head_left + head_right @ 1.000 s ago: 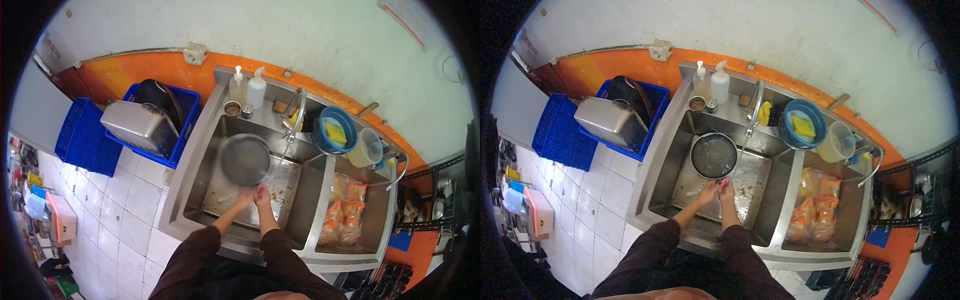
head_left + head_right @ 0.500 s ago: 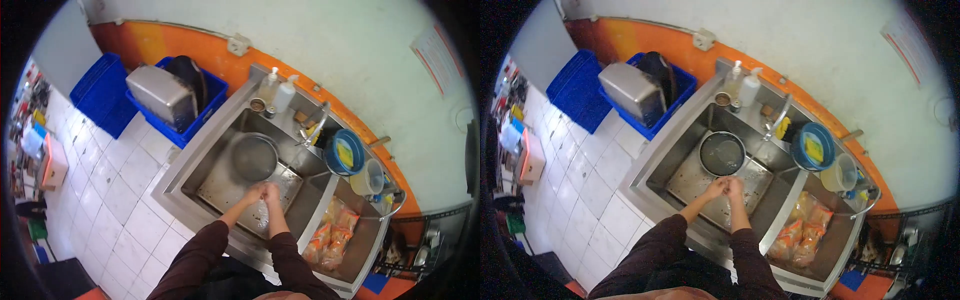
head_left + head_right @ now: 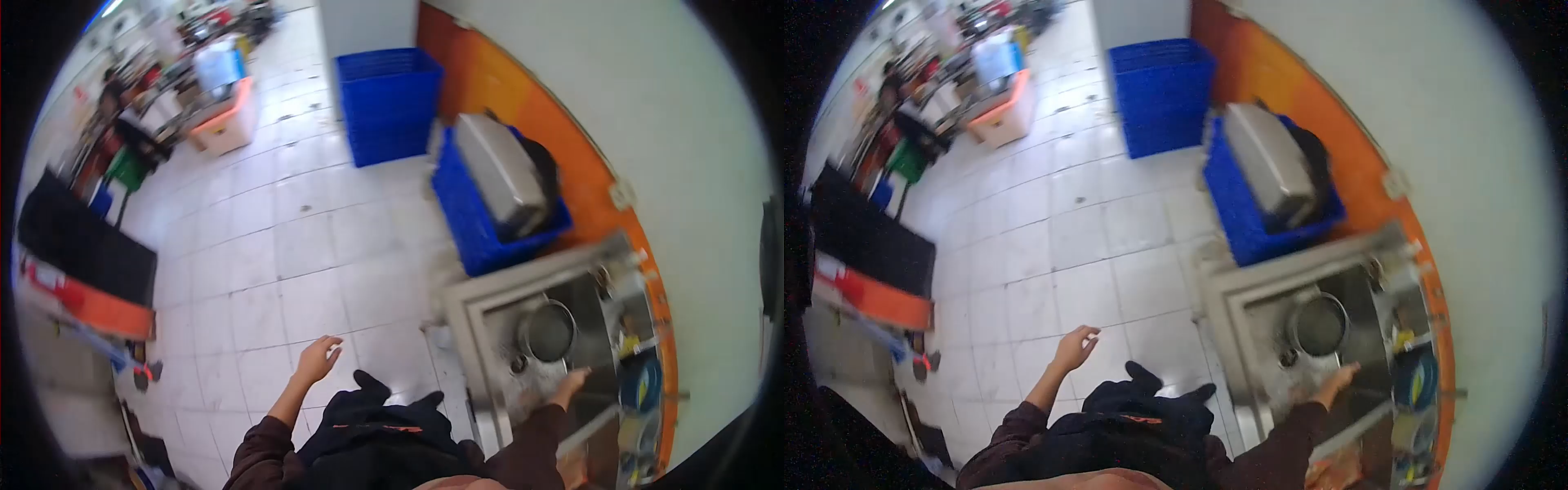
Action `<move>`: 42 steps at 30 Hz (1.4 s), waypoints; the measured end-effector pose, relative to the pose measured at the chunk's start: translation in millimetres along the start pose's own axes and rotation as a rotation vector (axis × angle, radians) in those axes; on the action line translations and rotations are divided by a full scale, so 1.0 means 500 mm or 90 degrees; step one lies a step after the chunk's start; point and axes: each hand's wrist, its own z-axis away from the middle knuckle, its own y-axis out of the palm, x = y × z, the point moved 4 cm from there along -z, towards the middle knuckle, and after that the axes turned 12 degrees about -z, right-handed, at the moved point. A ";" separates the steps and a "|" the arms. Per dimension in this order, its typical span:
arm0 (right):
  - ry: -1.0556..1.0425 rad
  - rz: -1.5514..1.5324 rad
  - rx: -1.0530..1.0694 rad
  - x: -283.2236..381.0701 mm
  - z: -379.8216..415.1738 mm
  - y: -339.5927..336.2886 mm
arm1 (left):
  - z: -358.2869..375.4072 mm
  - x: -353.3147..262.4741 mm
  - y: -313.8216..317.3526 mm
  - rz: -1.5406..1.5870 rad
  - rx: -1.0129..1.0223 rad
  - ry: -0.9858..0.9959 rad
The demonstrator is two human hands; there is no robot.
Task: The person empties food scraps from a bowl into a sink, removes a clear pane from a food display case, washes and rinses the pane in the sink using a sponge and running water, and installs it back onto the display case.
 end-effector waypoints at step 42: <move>-0.781 1.327 1.295 -1.437 3.023 1.784 | -0.154 2.693 -0.776 0.132 -0.097 -0.886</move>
